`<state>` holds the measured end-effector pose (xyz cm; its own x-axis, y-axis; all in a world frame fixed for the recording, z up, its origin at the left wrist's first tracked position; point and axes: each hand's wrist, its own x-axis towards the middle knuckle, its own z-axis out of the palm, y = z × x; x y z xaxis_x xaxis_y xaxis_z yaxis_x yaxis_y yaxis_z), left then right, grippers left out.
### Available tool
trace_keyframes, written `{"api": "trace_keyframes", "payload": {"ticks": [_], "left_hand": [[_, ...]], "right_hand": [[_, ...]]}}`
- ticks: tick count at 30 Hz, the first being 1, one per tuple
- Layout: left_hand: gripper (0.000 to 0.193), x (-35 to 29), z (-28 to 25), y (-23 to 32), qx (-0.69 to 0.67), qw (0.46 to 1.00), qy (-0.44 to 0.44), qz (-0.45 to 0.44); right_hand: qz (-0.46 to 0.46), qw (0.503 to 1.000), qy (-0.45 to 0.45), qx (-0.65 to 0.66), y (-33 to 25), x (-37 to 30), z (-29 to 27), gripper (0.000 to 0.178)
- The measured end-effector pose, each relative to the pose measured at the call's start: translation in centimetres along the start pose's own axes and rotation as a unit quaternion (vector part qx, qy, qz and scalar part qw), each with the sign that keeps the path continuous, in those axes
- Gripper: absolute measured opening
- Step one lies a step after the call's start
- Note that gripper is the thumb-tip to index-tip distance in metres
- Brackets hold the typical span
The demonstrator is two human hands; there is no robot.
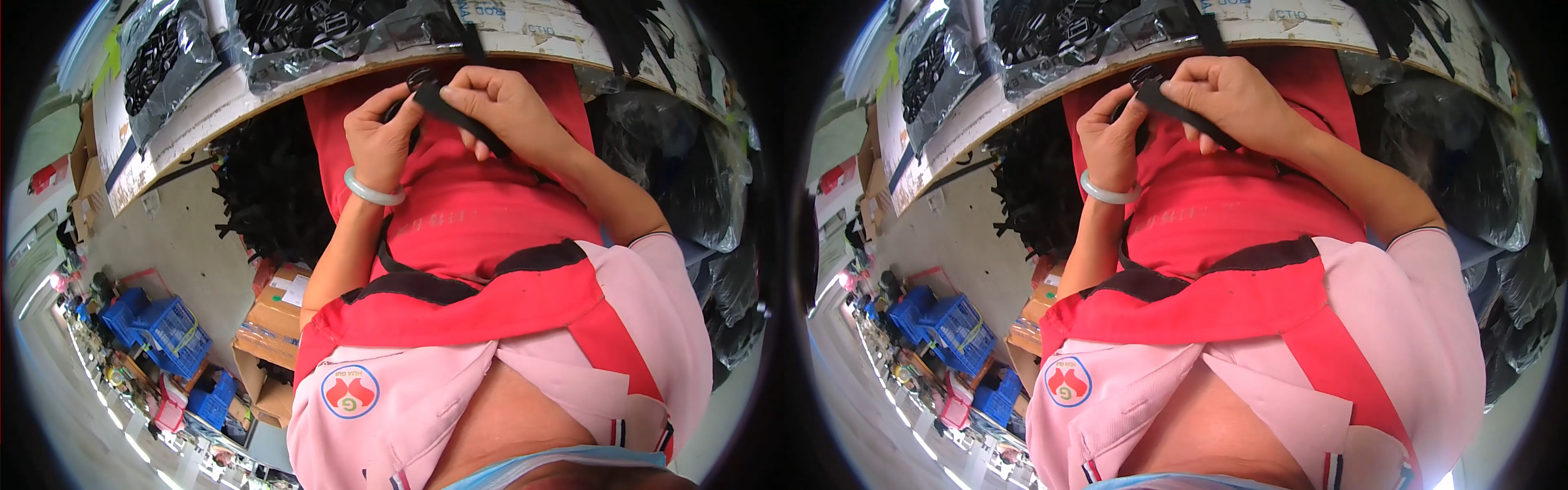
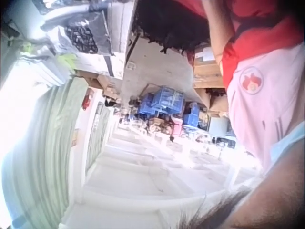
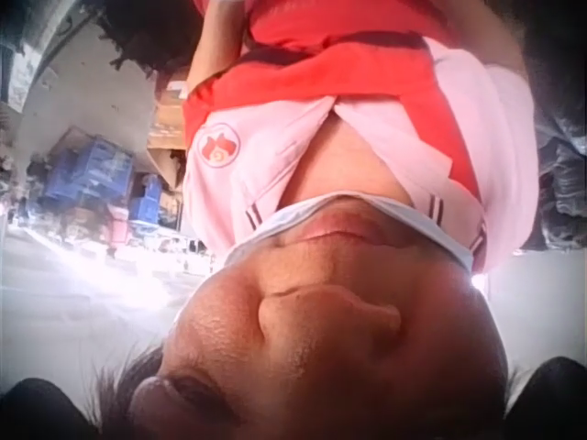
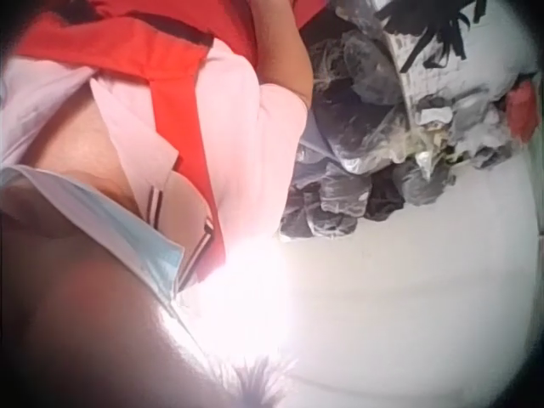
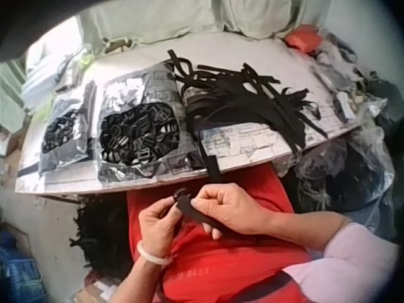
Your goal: Assembling plastic buckles onto black nylon straps for backpack manufacturing.
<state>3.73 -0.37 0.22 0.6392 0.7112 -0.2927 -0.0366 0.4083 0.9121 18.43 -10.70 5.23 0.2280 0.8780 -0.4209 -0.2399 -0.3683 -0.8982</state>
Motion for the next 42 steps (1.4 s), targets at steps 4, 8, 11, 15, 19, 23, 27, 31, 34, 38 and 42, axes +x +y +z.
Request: {"api": "trace_keyframes", "payload": {"ticks": [4, 8, 11, 15, 19, 23, 27, 31, 34, 38, 42], "left_hand": [[0.013, 0.1, -0.1, -0.8, 0.06, 0.996, 0.008, 0.066], [0.015, 0.9, -0.8, -2.4, 0.198, 0.952, 0.034, 0.231], [0.019, 0.8, -0.4, -2.1, 0.311, 0.879, 0.013, 0.361], [0.019, 1.1, -1.7, -1.9, 0.345, 0.869, -0.038, 0.354], [0.018, 0.3, -1.7, -1.2, -0.048, 0.999, -0.003, -0.025], [0.021, 0.8, -2.0, -1.4, -0.122, 0.98, -0.039, -0.149], [0.023, 0.6, -1.9, -1.3, -0.073, 0.996, 0.002, -0.058], [0.019, 0.3, -1.3, -1.0, -0.024, 0.999, 0.024, -0.002], [0.016, -0.1, -1.3, -1.3, 0.002, 0.999, 0.021, 0.031], [0.015, -0.1, -1.5, -1.8, 0.001, 0.998, 0.01, 0.063], [0.015, -0.5, -3.2, -1.6, 0.006, 0.999, 0.005, 0.05]], "right_hand": [[-0.005, 0.997, 0.021, 0.073, 2.2, 1.3, 0.0, 0.024], [-0.027, 0.992, 0.016, 0.119, 2.6, 1.8, 0.6, 0.025], [-0.06, 0.988, 0.05, 0.136, 3.2, 2.5, 1.0, 0.026], [-0.001, 0.987, -0.009, 0.162, 3.6, 3.2, 0.0, 0.027], [-0.041, 0.997, 0.024, 0.066, 3.8, 2.9, -0.3, 0.018], [-0.271, 0.958, 0.078, -0.058, 5.9, 3.4, 0.6, 0.01], [-0.454, 0.872, 0.105, -0.151, 1.3, 1.6, 1.0, 0.01], [-0.071, 0.987, 0.026, -0.144, 1.5, 1.4, 0.2, 0.026], [0.023, 0.994, -0.004, -0.105, 1.9, 1.4, 0.2, 0.029], [-0.011, 0.997, 0.026, -0.065, 3.8, 2.6, 0.5, 0.026], [0.081, 0.985, -0.07, 0.133, 4.2, 3.4, 0.1, 0.021]]}}
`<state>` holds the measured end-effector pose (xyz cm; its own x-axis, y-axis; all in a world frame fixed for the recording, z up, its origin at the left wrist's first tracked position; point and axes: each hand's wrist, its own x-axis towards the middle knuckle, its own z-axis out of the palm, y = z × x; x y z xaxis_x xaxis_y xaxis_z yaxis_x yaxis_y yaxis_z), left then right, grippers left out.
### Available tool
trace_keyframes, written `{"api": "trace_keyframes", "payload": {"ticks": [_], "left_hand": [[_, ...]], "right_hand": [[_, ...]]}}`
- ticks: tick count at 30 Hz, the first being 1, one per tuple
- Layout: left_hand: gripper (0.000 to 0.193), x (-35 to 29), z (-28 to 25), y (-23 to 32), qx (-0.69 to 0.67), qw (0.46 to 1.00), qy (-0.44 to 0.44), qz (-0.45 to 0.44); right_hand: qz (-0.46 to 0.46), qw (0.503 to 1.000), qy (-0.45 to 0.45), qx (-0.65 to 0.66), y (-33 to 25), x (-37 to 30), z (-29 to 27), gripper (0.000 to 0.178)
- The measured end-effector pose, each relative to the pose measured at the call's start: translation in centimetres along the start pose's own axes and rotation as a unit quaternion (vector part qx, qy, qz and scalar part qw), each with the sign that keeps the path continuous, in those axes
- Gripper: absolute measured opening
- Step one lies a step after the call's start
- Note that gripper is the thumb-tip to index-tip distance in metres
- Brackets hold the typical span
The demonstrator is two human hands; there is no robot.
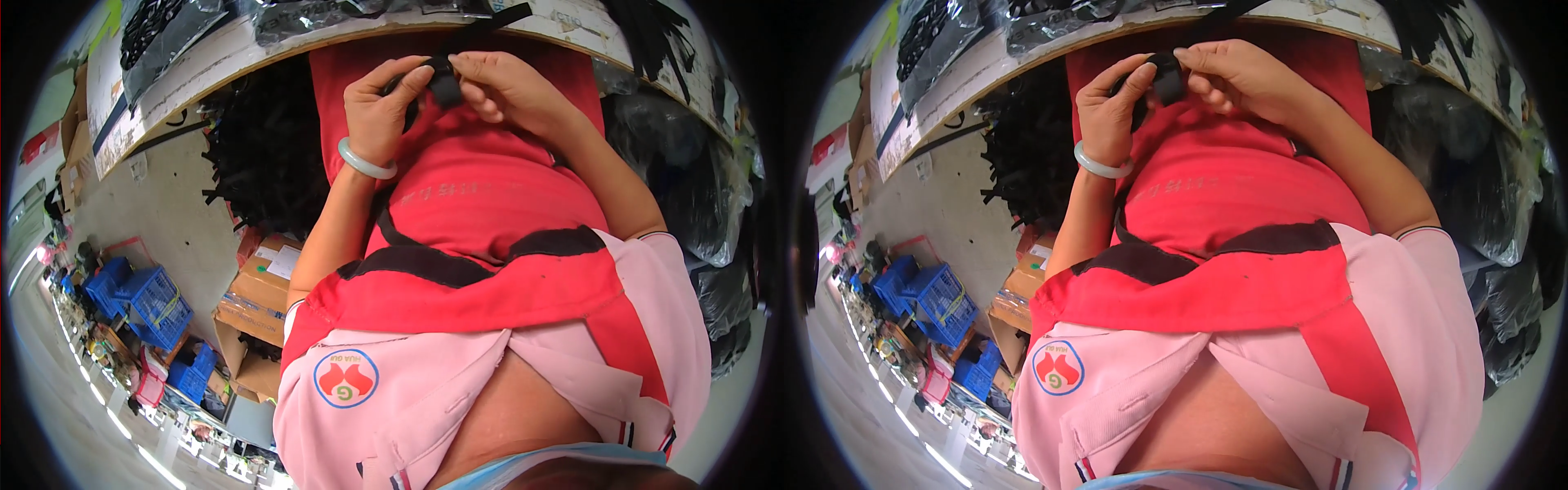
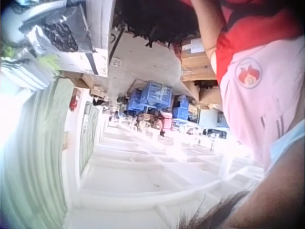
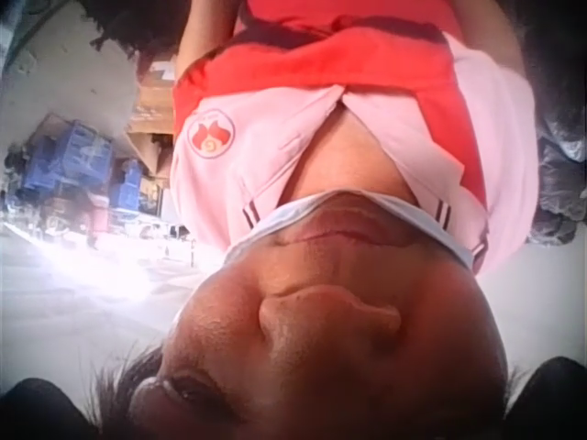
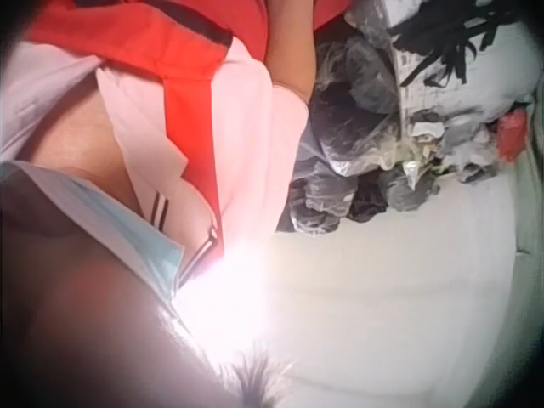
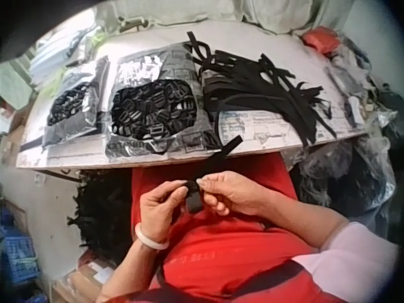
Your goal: Assembling plastic buckles onto black nylon straps for backpack manufacturing.
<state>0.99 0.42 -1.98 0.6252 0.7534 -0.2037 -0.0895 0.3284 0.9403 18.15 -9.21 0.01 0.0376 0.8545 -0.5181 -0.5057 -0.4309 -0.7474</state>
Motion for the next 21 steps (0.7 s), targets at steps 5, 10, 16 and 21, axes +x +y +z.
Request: {"api": "trace_keyframes", "payload": {"ticks": [5, 10, 16, 21], "left_hand": [[0.014, -2.9, -4.3, 4.8, 0.045, 0.985, -0.089, -0.14], [0.021, -7.8, -14.9, 7.7, 0.29, 0.929, 0.229, -0.009], [0.052, -7.0, -11.1, 5.6, 0.163, 0.974, 0.099, -0.12], [0.065, -3.8, -3.6, 1.2, 0.018, 0.99, -0.094, -0.101]], "right_hand": [[-0.037, 0.995, 0.025, -0.093, 0.5, 1.5, 0.5, 0.018], [0.006, 0.979, 0.005, -0.202, 1.2, 1.9, 0.6, 0.018], [-0.142, 0.919, -0.135, -0.343, 1.3, 2.5, 5.1, 0.015], [-0.171, 0.891, -0.163, -0.387, 0.8, 3.2, 5.2, 0.015]]}}
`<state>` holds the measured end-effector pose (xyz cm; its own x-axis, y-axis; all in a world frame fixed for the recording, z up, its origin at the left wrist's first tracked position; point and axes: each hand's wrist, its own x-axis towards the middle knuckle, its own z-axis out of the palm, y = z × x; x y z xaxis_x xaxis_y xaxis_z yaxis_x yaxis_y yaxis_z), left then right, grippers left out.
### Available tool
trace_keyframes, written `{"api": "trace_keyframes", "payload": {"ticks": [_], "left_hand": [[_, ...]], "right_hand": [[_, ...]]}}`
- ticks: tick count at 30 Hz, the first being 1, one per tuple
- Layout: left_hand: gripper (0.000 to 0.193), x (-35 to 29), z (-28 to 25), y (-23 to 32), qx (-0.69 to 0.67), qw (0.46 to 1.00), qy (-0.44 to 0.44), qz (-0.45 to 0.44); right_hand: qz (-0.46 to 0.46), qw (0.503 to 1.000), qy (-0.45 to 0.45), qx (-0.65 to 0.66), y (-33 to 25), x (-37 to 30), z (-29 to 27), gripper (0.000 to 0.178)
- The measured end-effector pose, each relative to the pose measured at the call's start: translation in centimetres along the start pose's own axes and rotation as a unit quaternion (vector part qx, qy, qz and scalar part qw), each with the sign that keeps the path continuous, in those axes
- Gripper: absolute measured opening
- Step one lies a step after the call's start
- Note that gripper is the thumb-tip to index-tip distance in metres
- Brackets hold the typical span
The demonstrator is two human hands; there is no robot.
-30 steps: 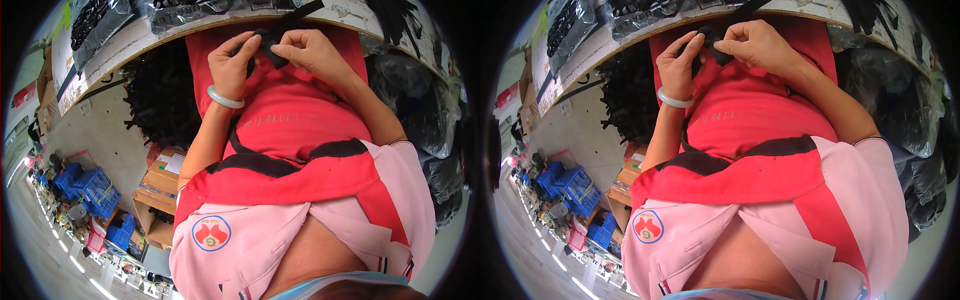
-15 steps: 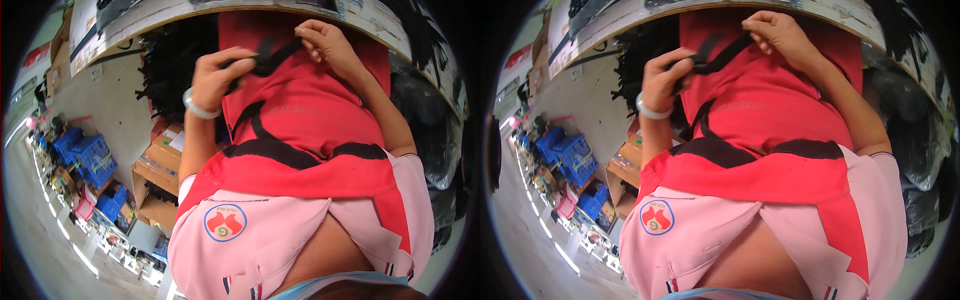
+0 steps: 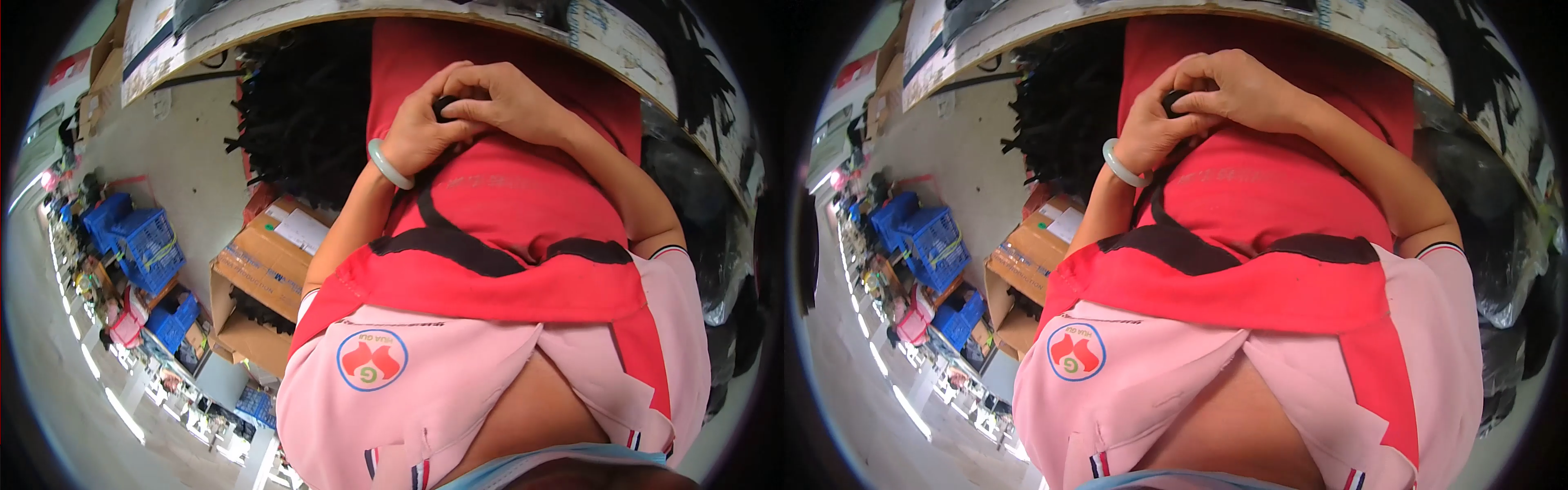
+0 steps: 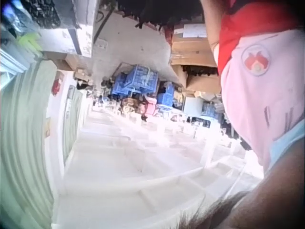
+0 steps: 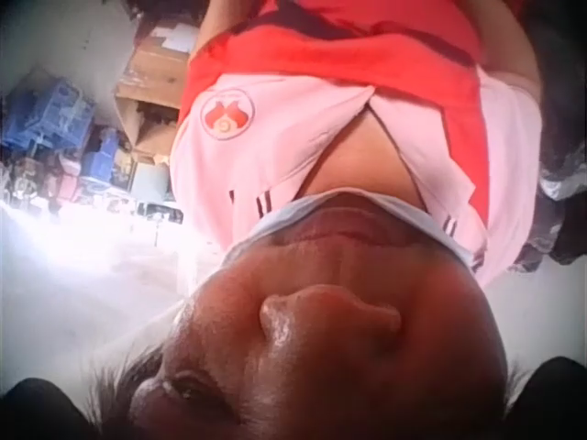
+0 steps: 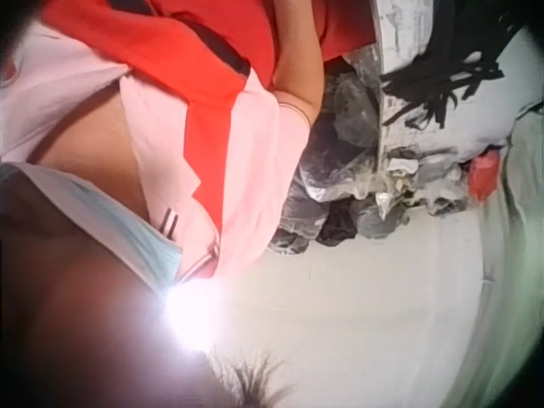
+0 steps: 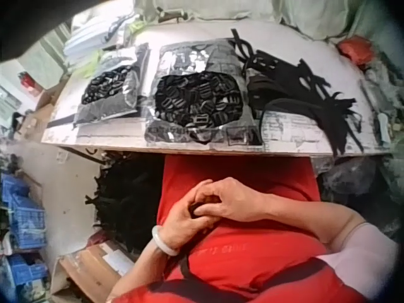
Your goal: Assembling plastic buckles onto black nylon straps for backpack manufacturing.
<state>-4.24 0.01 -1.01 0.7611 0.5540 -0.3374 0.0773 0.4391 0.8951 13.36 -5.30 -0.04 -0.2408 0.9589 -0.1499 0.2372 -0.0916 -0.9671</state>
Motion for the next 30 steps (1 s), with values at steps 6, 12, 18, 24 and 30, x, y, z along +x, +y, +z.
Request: {"api": "trace_keyframes", "payload": {"ticks": [6, 12, 18, 24, 30], "left_hand": [[0.032, 2.1, -0.7, 0.0, -0.051, 0.996, -0.004, -0.068], [0.011, 3.9, -0.1, -1.1, 0.076, 0.996, -0.038, -0.022], [0.017, 4.7, -1.0, -1.0, -0.363, 0.912, -0.021, -0.191], [0.009, 6.0, 1.1, -1.9, -0.252, 0.959, -0.019, -0.131], [0.008, 6.5, 1.7, -1.4, -0.207, 0.975, -0.005, -0.083]], "right_hand": [[0.176, 0.964, 0.108, 0.168, 1.1, -2.5, -3.0, 0.017], [0.112, 0.984, 0.129, 0.052, 1.5, -3.8, -3.6, 0.022], [-0.115, 0.802, 0.346, -0.474, 2.8, -6.6, -13.2, 0.012], [-0.108, 0.816, 0.209, -0.527, 1.8, -4.5, -15.3, 0.027], [0.082, 0.905, 0.162, -0.384, 2.3, -6.5, -14.6, 0.014]]}}
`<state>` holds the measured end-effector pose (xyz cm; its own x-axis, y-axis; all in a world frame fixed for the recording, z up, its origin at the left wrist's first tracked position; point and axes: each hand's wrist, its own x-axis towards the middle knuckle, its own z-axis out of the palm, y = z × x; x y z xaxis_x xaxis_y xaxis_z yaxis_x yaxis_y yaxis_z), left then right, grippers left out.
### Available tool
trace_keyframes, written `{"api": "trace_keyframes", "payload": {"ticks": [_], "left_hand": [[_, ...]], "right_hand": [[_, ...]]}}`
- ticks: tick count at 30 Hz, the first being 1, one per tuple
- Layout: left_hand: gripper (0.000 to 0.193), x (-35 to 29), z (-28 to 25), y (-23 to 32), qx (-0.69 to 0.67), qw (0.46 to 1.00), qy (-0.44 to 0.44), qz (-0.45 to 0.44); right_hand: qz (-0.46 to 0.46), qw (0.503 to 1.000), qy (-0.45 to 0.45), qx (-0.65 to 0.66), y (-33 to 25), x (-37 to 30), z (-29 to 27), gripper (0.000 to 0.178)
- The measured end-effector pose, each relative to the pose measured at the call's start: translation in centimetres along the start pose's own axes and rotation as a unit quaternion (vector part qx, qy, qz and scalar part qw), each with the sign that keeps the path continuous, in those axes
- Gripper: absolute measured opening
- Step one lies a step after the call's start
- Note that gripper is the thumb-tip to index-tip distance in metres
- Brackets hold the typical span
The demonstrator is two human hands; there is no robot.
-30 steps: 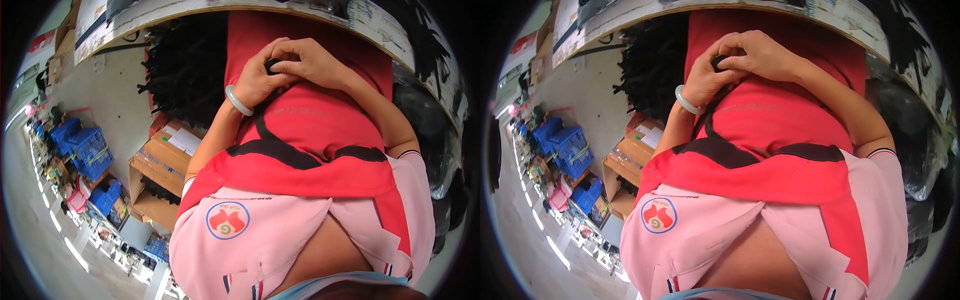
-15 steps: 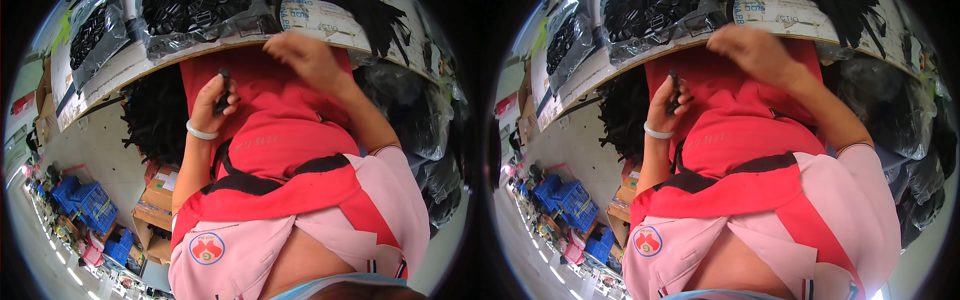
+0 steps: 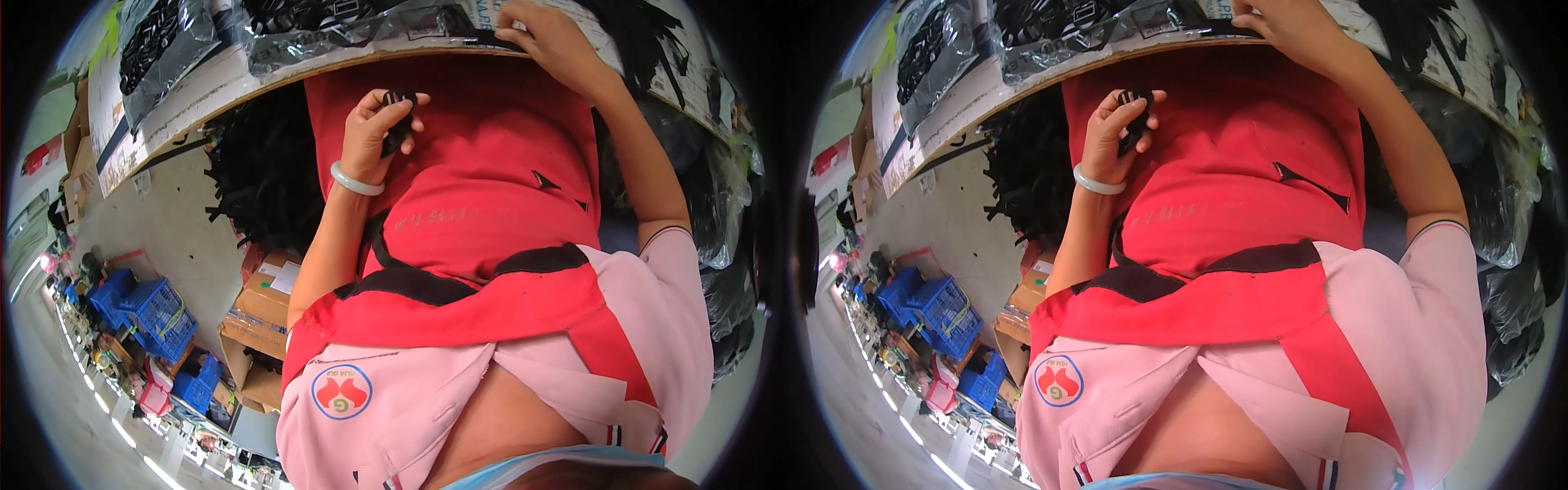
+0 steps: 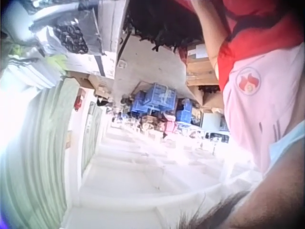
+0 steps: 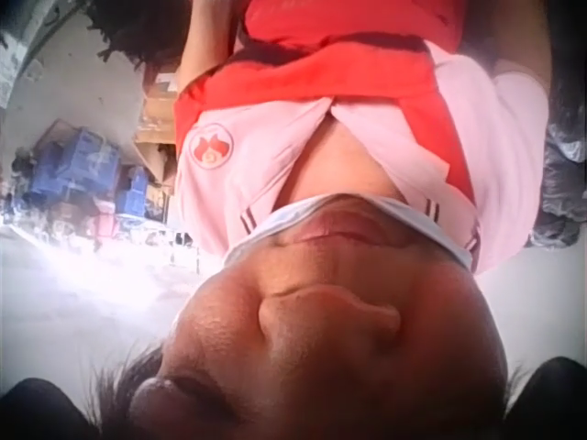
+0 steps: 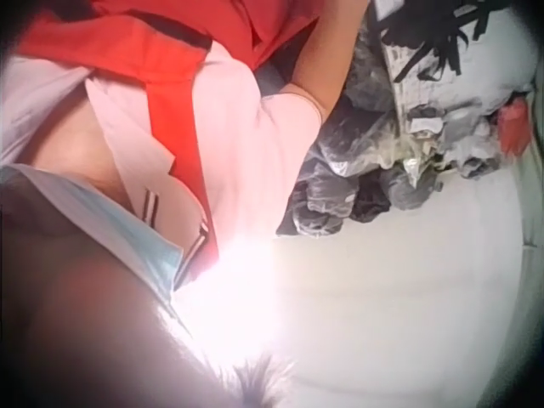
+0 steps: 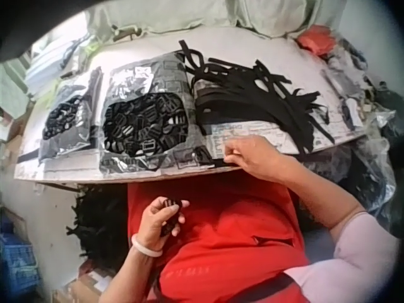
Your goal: Assembling plastic buckles onto black nylon straps for backpack manufacturing.
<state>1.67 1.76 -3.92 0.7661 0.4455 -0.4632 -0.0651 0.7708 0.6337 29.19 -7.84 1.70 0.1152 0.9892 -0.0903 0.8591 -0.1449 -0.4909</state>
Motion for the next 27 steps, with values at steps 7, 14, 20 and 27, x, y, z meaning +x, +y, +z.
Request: {"api": "trace_keyframes", "payload": {"ticks": [7, 14, 20, 27], "left_hand": [[0.01, -0.1, 1.4, -0.5, 0.105, 0.99, 0.05, 0.08], [0.012, -0.5, 1.3, -1.4, 0.198, 0.968, 0.074, 0.137], [0.018, 0.2, 0.8, -2.5, 0.313, 0.905, 0.092, 0.272], [0.02, 1.1, 0.0, -2.2, 0.448, 0.799, 0.114, 0.384]], "right_hand": [[0.15, 0.856, -0.07, 0.49, -8.1, -3.4, 3.8, 0.016], [0.213, 0.793, -0.077, 0.566, -8.8, -2.9, 6.2, 0.021], [0.246, 0.731, -0.087, 0.63, -8.3, -3.2, 6.9, 0.019], [0.219, 0.668, -0.028, 0.711, -8.7, -3.0, 8.3, 0.021]]}}
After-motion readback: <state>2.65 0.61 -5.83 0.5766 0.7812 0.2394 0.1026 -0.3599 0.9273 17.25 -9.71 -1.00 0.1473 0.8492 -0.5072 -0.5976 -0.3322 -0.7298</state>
